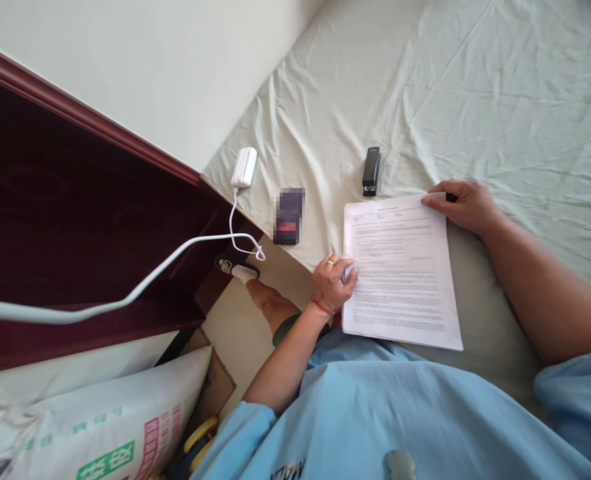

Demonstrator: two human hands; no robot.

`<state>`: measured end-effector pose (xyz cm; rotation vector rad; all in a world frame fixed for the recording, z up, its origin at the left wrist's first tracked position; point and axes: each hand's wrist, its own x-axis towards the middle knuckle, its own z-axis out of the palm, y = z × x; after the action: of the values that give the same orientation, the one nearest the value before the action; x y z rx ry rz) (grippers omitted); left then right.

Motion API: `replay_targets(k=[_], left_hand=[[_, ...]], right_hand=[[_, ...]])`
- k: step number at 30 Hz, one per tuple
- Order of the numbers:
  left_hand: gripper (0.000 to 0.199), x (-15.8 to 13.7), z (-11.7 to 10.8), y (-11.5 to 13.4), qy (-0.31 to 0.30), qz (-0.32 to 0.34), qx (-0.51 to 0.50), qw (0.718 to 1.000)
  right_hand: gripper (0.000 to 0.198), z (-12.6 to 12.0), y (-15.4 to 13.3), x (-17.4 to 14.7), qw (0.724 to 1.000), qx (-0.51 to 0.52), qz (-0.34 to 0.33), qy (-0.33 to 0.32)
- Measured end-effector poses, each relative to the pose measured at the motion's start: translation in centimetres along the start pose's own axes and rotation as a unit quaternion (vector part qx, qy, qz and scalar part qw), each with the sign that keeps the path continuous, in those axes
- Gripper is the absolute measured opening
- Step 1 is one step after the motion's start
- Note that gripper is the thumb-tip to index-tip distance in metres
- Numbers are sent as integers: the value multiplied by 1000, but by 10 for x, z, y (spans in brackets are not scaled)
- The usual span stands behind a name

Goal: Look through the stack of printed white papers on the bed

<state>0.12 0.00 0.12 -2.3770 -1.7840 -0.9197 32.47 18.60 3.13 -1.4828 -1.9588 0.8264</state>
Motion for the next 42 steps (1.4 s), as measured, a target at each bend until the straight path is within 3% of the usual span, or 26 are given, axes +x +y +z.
replay_targets(k=[4,13,22,29,39,42], left_hand=[[22,1,-2,1,-7,0,3,1000],[15,1,-1,0,-14,-14,-7,1000],[11,2,-3,2,9,0,-29,1000],[20,4,-9,1,-33,-19,-54,998],[38,-1,-11,-2,-31,-4,-68,997],[25,0,-16,-2,-23,11,-106,994]], right_hand=[[34,0,1,0,1000,-13,-10,1],[17,1,-4,1,999,-36,-14,-3],[22,2,-2,1,998,-58,-21,-17],[25,4,-1,2,997,-75,-32,-13],[23,4,-2,0,998,-55,-29,-3],[22,3,-5,-1,999,-35,-20,6]])
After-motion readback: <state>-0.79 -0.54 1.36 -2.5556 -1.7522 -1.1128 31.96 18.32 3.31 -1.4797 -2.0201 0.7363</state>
